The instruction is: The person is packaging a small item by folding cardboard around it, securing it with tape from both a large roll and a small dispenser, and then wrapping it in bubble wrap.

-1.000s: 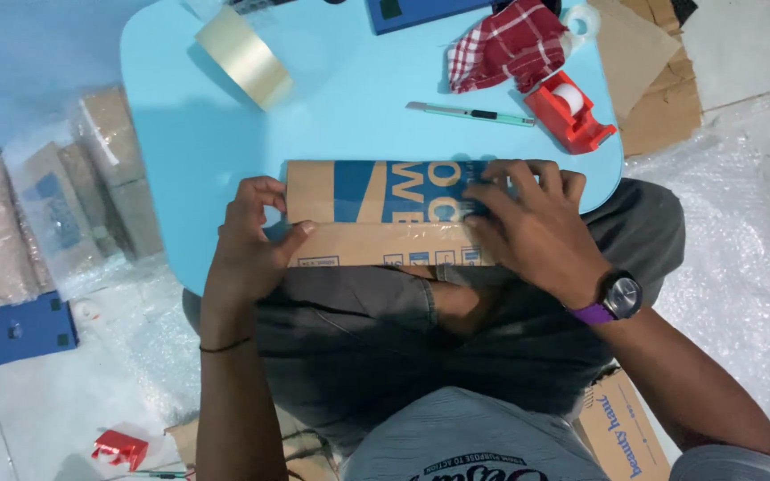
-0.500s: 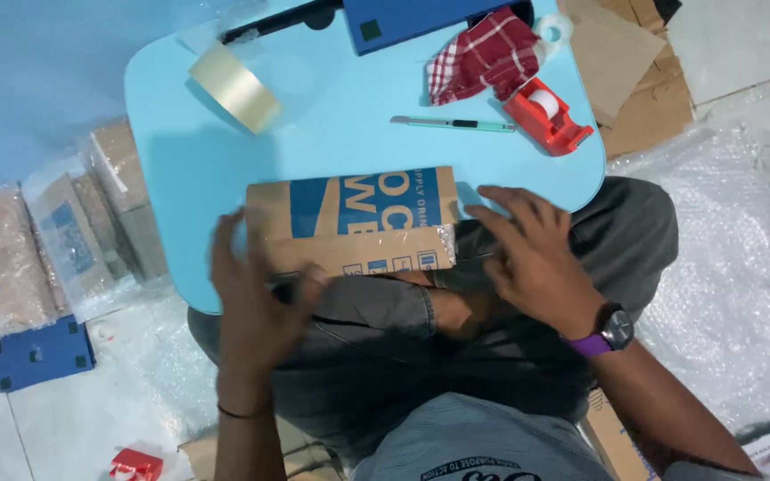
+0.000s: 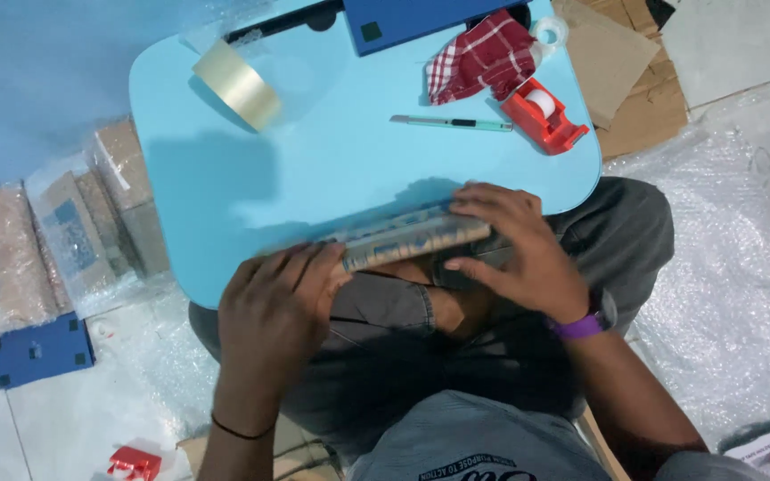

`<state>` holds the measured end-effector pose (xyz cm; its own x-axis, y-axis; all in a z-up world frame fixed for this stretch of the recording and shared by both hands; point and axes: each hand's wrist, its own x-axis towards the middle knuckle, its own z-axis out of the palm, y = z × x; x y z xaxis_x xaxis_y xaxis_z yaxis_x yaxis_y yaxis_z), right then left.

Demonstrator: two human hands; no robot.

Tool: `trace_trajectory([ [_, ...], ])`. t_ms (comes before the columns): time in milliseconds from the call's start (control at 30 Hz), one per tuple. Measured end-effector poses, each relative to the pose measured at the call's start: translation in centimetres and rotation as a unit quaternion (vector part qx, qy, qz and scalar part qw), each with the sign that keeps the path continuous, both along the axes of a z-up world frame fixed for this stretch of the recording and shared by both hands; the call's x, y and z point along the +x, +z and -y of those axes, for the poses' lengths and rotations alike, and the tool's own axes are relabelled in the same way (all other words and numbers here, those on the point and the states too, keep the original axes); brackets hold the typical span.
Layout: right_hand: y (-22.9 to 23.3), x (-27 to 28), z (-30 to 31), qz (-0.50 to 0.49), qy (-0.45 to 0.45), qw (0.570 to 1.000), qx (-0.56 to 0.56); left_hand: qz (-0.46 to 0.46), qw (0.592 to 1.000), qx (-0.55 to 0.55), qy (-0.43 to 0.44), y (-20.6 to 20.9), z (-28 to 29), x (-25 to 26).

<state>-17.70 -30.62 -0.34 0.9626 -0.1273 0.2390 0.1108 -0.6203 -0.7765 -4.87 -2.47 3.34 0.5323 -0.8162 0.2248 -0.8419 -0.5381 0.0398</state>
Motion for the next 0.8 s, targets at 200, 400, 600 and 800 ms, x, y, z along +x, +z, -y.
trace_trajectory([
  [200,-0.4,-1.0,3.2,-0.149,0.039,0.956,0.249,-0.283,0.959,-0.005,0.012,5.2,1.4,0.4],
  [400,1.8,0.9,3.5,-0.225,0.034,0.923,0.310,-0.579,0.792,0.144,0.128,6.6,2.4,3.1],
  [600,-0.2,0.0,4.4,-0.244,-0.011,0.900,0.362,-0.664,0.736,0.033,0.129,4.1,0.7,3.7],
  [800,-3.2,-0.2,6.0,-0.266,-0.052,0.865,0.421,-0.712,0.675,-0.127,0.145,1.0,-0.3,2.4],
])
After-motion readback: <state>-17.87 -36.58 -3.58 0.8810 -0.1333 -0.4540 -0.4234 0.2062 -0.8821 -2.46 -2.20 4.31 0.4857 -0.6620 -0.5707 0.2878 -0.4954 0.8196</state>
